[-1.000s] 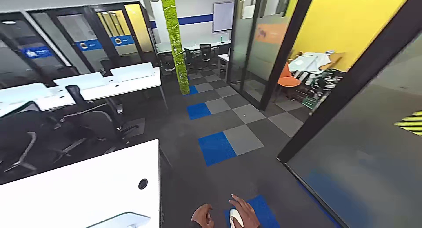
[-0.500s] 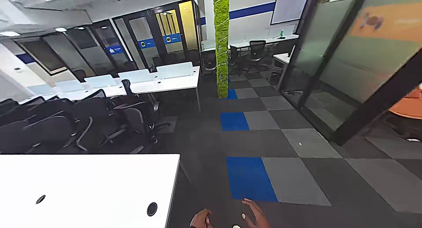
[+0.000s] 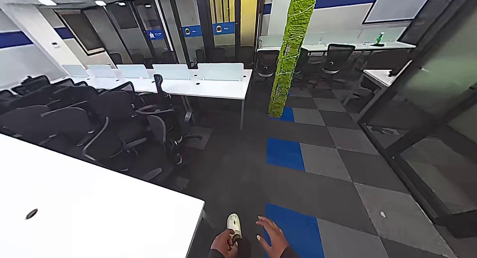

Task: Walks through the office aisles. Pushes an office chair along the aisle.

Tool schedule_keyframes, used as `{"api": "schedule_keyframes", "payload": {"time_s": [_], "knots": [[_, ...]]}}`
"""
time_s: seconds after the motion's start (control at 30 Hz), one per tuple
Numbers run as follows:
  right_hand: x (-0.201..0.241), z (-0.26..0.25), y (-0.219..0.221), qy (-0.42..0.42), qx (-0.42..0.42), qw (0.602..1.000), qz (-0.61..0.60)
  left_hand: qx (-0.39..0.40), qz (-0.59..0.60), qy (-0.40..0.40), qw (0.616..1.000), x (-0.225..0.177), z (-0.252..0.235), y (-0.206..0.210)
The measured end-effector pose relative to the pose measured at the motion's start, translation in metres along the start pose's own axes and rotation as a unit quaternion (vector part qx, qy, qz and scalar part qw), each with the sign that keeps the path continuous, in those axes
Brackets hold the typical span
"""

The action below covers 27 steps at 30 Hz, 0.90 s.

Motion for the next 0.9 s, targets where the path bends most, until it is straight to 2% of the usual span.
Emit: {"api": "schedule_keyframes", "payload": {"time_s": [0.1,0.33,0.5,0.7,0.8,0.9], "knots": [[-0.001,-0.065,0.008,0.001,0.018,1.000,0.007,0.006,0.018,-0.017,1.000,0.004,-0.077,-0.018],[0.018,-0.220,-0.011,0.009,0.002,1.000,0.019,0.007,0.014,0.030,0.999,-0.033,-0.244,-0.091],[0.023,-0.320,-0.008,0.005,0.007,1.000,0.001,-0.052,0.039,0.045,0.997,-0.050,-0.323,-0.141],[0.018,-0.450,0.004,-0.056,0.055,0.997,0.000,-0.053,0.045,-0.038,0.997,-0.039,-0.400,-0.165],[0.002,-0.516,0.015,-0.068,0.065,0.996,-0.011,-0.046,0.041,-0.072,0.995,-0.041,-0.441,-0.175],[-0.008,-0.592,0.023,-0.098,0.112,0.989,0.015,-0.076,0.038,-0.100,0.991,-0.045,-0.489,-0.193]]}}
Point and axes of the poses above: each hand's wrist, its own z-axis away from the middle knuckle, its own y-axis out of the palm, x = y × z, the point moved 3 cm from there along -z, towards the middle knuckle, and after that the axes turned 14 degrees about -x, right-handed, at the moved point
